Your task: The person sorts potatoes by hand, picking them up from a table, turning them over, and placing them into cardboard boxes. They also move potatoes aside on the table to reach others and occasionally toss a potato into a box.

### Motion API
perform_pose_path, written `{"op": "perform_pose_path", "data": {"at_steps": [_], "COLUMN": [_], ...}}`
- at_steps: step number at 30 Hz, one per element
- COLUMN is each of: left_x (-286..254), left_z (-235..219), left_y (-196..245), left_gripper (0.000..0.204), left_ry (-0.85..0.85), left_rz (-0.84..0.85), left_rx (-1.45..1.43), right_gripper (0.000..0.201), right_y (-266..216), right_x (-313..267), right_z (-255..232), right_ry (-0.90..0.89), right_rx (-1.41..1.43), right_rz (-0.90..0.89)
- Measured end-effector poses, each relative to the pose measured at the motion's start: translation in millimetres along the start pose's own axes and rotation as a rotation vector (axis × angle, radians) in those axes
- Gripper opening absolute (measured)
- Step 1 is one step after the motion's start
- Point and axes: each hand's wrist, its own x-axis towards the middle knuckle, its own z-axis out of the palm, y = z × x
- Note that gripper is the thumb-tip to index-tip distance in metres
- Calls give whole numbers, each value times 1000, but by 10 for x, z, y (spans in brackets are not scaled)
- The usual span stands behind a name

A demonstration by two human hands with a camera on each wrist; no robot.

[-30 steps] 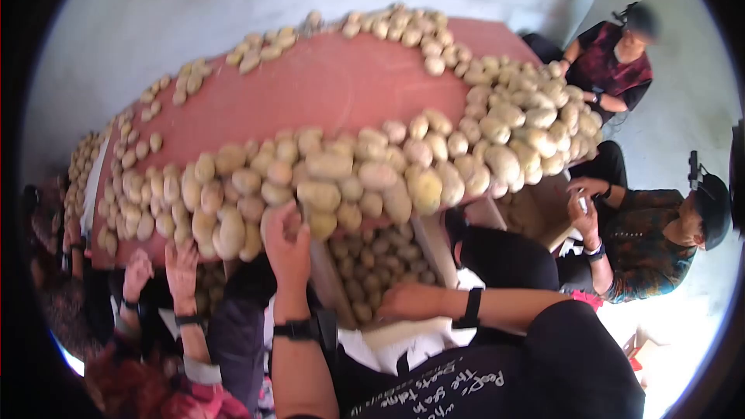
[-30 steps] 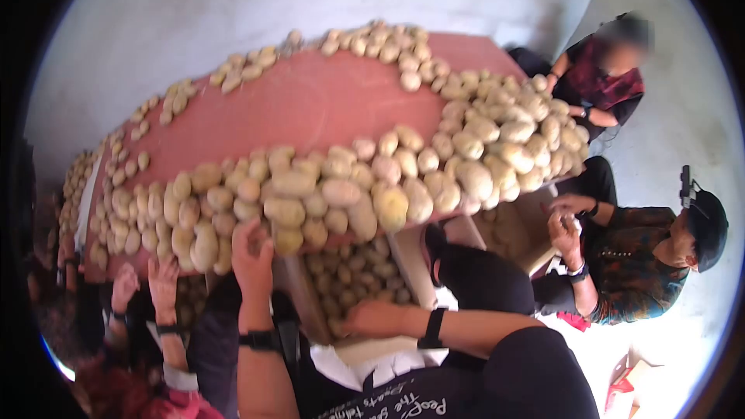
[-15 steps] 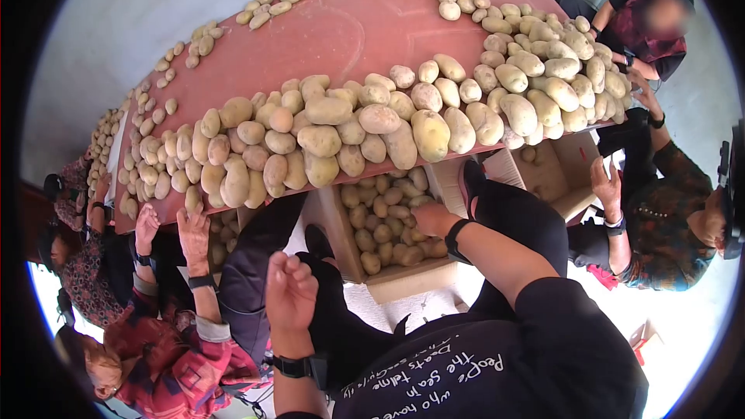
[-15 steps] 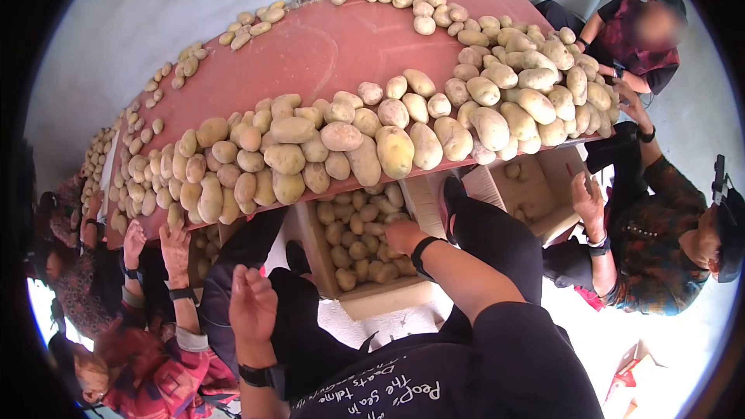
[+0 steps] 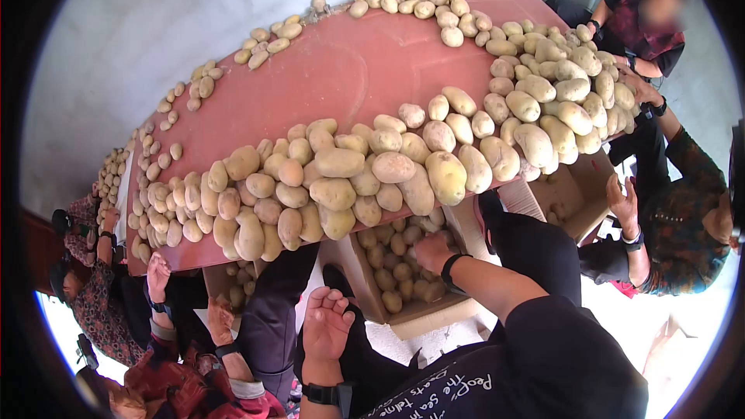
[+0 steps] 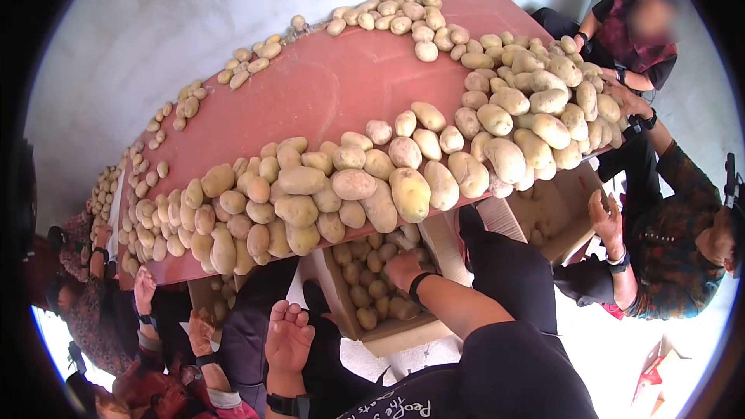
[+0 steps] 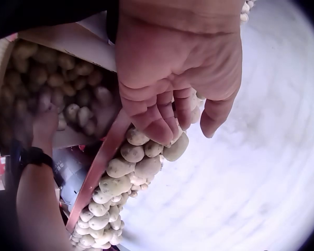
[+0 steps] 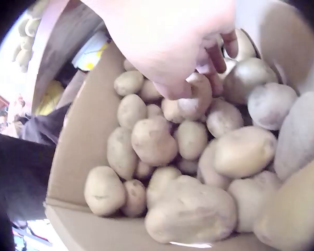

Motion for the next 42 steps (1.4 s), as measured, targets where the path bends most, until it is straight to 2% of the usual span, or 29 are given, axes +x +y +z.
{"op": "perform_pose_path", "data": {"at_steps": [3,4,6,7,8,9,11,12,14,15,16,18,19,21,22,23,25,28,31,35,42], "left_x": [15,15,81,99,125,144,175,214,322,321,328,398,452,624,694,782,939,1115,1176,1177,1263], "left_z": [-7,21,149,221,342,441,479,482,433,437,548,614,636,632,714,696,675,500,461,577,407], "left_y": [3,-18,-103,-124,-175,-198,-153,-131,-100,-112,-133,13,121,356,444,535,549,434,216,135,58], "left_gripper": [43,44,46,51,51,51,45,42,38,36,33,34,35,46,42,41,43,56,60,54,47], "left_ry": [99,147,264,241,201,157,148,141,18,-38,-6,103,160,277,395,431,518,446,495,635,647], "left_rz": [-15,-20,-25,-30,-14,-1,-102,-153,-182,-209,-166,-201,-220,-157,-145,-124,43,272,518,457,657], "left_rx": [179,355,710,877,859,842,865,875,946,975,1059,1169,1224,1280,1100,889,691,1350,1845,1953,2041], "right_gripper": [26,36,39,41,45,44,42,40,39,41,43,48,47,47,45,43,42,40,37,32,21], "right_y": [-93,-139,-246,-292,-347,-416,-511,-535,-542,-563,-612,-729,-759,-776,-764,-742,-706,-736,-694,-592,-606], "right_x": [-219,-308,-494,-576,-661,-803,-1078,-1107,-1181,-1233,-1257,-1264,-1261,-1278,-1275,-1244,-1156,-1149,-1154,-1116,-1208], "right_z": [-652,-874,-1265,-1415,-1491,-1639,-1899,-1896,-1853,-1828,-1819,-1805,-1792,-1744,-1723,-1715,-1643,-1467,-1509,-1548,-1563], "right_ry": [-167,-183,-220,-241,-187,-242,-359,-440,-614,-625,-632,-651,-566,-399,-415,-427,-422,-416,-453,-348,-313], "right_rx": [283,285,528,647,703,863,1184,1344,1654,1678,1705,1767,1813,1904,1888,1869,1835,1775,1753,1729,1531], "right_rz": [-48,-99,-207,-263,-343,-348,-344,-346,-337,-331,-328,-329,-341,-346,-300,-258,-227,-241,-248,-329,-376]}}
